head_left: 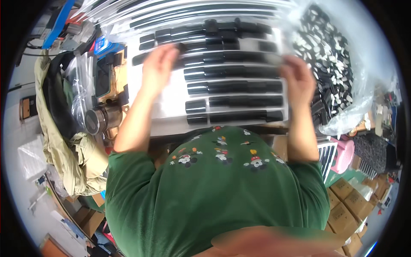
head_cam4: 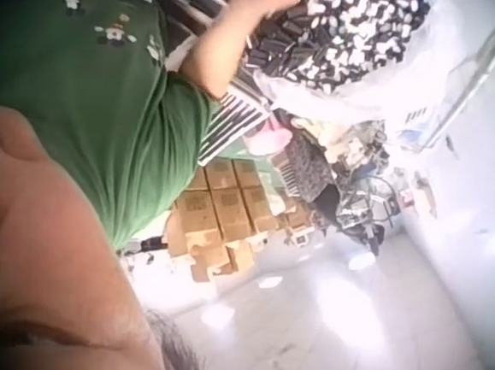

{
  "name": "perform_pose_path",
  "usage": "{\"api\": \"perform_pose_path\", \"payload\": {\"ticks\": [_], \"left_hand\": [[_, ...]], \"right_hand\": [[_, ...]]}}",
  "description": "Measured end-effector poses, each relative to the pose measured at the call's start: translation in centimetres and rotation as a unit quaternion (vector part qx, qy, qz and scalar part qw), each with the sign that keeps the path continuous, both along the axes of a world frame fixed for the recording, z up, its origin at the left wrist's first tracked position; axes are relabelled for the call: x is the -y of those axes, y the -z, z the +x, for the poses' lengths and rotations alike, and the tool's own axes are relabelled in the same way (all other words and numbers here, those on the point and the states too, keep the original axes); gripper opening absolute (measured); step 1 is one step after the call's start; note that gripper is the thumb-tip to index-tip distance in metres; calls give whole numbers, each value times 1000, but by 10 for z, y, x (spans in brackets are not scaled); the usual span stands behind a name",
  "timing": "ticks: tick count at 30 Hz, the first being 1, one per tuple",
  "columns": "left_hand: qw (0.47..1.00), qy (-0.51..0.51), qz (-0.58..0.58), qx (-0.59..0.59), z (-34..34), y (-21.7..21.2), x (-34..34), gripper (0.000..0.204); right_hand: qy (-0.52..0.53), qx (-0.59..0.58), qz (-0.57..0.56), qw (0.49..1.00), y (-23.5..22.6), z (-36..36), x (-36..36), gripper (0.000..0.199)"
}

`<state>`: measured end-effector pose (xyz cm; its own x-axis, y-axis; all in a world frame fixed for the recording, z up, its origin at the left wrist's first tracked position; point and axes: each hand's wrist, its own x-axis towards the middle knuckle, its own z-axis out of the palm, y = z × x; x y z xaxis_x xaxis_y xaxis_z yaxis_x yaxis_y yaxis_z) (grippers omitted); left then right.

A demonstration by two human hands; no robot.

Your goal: The person is manually assembling small black plastic components by attaching white pieces.

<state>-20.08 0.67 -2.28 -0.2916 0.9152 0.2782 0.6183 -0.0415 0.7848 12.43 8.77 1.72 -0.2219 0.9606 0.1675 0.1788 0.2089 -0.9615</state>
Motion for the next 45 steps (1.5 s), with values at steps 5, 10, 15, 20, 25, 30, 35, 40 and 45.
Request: {"api": "perform_pose_path", "payload": {"ticks": [5,10,15,20,25,30,35,40,45], "left_hand": [[983,149,1,110,88,-30,28,18],[970,229,-33,80,112,-34,46,17],[968,224,-18,116,138,-23,62,14],[957,236,-90,140,138,-26,69,12],[969,203,-49,131,135,-28,68,10],[963,251,-39,88,136,-35,73,14],[953,206,-220,16,115,-15,63,15],[945,-245,-129,-175,-54,12,41,42],[900,-238,-79,-357,-88,43,34,36]], "right_hand": [[-146,35,174,973,-4,-53,36,24],[-271,-85,-135,949,11,-44,47,11],[-171,-228,-313,906,-3,-57,69,41],[-210,-141,-56,966,7,-50,79,41],[-240,-176,-244,923,6,-55,86,46],[-254,-129,-138,948,5,-58,98,44],[-231,-155,-293,915,27,-64,89,44],[-94,-120,-160,975,27,-36,55,42],[-86,-142,-169,972,44,-5,36,36]]}}
